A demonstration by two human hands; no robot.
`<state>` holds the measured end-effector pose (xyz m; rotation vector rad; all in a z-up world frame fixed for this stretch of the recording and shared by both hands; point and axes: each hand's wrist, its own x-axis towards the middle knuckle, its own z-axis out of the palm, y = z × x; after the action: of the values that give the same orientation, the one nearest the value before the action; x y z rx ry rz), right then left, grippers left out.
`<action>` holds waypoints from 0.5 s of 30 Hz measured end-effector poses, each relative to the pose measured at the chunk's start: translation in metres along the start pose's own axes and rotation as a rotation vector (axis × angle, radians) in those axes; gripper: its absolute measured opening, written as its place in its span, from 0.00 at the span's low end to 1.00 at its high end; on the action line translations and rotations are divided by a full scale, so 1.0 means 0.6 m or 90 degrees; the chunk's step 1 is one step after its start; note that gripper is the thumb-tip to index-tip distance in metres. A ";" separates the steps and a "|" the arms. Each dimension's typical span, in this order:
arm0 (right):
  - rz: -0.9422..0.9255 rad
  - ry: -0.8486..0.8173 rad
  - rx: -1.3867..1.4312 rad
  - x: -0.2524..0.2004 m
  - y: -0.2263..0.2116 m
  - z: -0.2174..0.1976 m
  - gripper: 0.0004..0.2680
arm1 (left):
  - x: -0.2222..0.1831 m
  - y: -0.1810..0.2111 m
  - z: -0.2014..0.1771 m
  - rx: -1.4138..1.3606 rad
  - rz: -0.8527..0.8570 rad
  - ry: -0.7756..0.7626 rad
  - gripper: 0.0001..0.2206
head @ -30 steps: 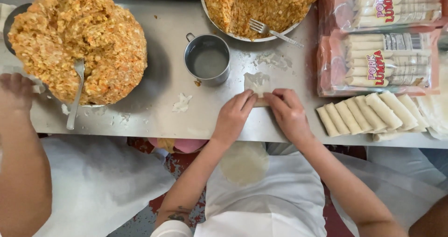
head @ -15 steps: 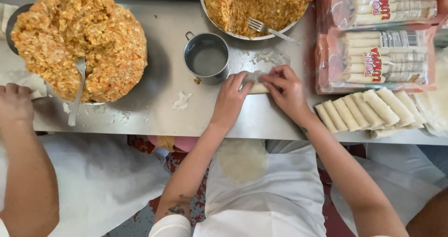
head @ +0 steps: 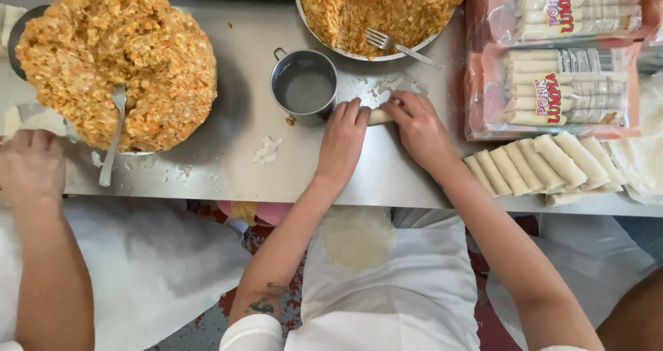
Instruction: Workers are preparing lumpia by portioning meat filling onto wrappers and rolling them into cylinders on a production table.
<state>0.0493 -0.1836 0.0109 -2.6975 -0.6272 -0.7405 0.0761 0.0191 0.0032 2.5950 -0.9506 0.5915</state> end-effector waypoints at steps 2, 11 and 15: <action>0.007 0.002 0.028 0.005 -0.023 -0.013 0.06 | -0.015 0.008 0.025 0.011 0.005 0.011 0.08; 0.005 -0.017 0.039 -0.049 -0.073 -0.036 0.08 | -0.066 0.051 -0.005 -0.056 0.002 0.030 0.09; 0.046 -0.081 0.302 -0.096 -0.118 -0.137 0.06 | -0.138 0.075 -0.089 -0.396 -0.063 -0.105 0.14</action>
<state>-0.0632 -0.1711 0.0584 -2.3226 -0.6358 -0.3460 -0.0258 0.0530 0.0166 2.1263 -0.8731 0.0344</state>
